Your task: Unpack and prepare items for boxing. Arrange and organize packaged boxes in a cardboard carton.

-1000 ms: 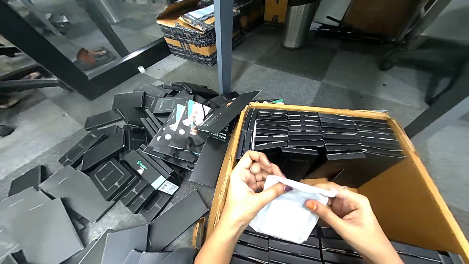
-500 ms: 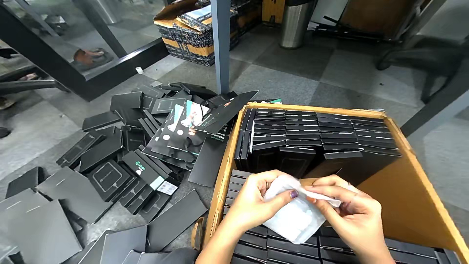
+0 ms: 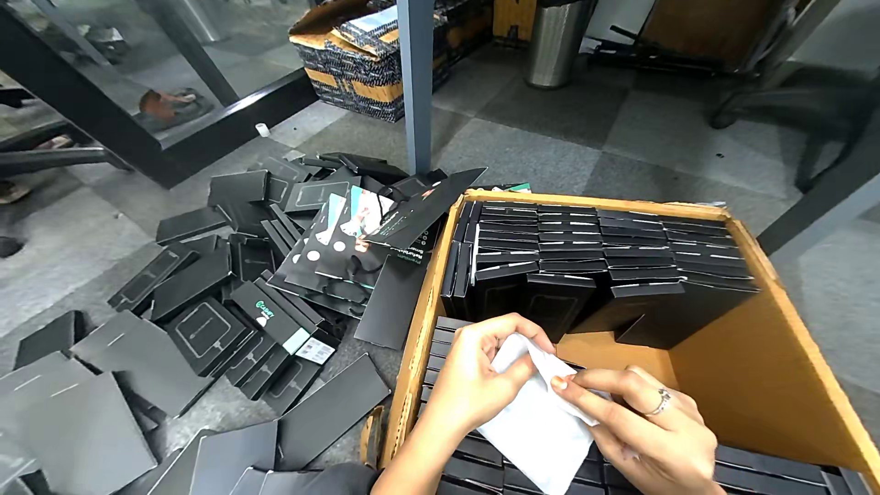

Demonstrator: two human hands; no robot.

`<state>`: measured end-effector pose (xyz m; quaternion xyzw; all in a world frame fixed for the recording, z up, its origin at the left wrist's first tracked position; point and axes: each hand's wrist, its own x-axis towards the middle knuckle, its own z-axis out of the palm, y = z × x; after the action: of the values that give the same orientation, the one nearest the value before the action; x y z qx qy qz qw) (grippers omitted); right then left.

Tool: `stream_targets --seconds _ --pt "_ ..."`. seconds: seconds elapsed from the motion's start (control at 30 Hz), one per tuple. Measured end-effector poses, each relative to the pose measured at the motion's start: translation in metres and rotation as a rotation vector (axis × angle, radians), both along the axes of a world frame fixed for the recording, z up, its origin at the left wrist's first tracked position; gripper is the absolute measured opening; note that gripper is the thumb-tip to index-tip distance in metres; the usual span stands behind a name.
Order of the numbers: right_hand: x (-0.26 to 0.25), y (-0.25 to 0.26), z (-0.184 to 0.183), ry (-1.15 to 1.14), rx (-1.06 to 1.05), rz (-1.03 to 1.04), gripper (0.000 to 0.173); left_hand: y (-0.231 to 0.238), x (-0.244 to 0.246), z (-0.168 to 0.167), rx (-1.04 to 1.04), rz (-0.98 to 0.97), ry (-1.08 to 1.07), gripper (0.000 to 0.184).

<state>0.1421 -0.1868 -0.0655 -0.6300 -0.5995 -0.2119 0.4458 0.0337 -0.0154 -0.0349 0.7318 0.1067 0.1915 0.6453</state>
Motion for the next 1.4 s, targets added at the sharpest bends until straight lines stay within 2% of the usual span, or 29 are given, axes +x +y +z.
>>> stream_targets --seconds 0.23,0.4,0.73,0.97,1.13,1.3,1.37,1.4 --pt "-0.001 0.0 -0.001 0.054 -0.013 0.041 0.013 0.004 -0.001 0.003 -0.172 -0.081 0.054 0.02" --pt "-0.003 0.002 0.0 0.089 -0.024 0.076 0.015 0.01 -0.002 0.002 -0.267 -0.177 0.086 0.015" --pt "0.001 0.005 0.002 0.333 0.105 0.107 0.012 0.024 -0.004 -0.003 -0.437 -0.452 -0.066 0.022" --pt "0.002 0.004 0.001 0.341 0.099 0.121 0.012 0.024 -0.004 -0.004 -0.505 -0.394 -0.141 0.021" --pt "0.004 0.001 0.001 0.272 0.042 0.125 0.023 0.025 -0.005 -0.005 -0.506 -0.363 -0.148 0.018" --pt "0.01 -0.002 0.0 0.113 -0.018 0.102 0.068 0.025 -0.006 -0.004 -0.524 -0.338 -0.126 0.021" --pt "0.012 -0.003 0.001 0.055 -0.055 0.105 0.068 0.025 -0.006 -0.004 -0.534 -0.322 -0.108 0.022" --pt "0.012 -0.004 0.001 0.034 -0.069 0.105 0.061 0.026 -0.007 -0.004 -0.535 -0.322 -0.102 0.022"
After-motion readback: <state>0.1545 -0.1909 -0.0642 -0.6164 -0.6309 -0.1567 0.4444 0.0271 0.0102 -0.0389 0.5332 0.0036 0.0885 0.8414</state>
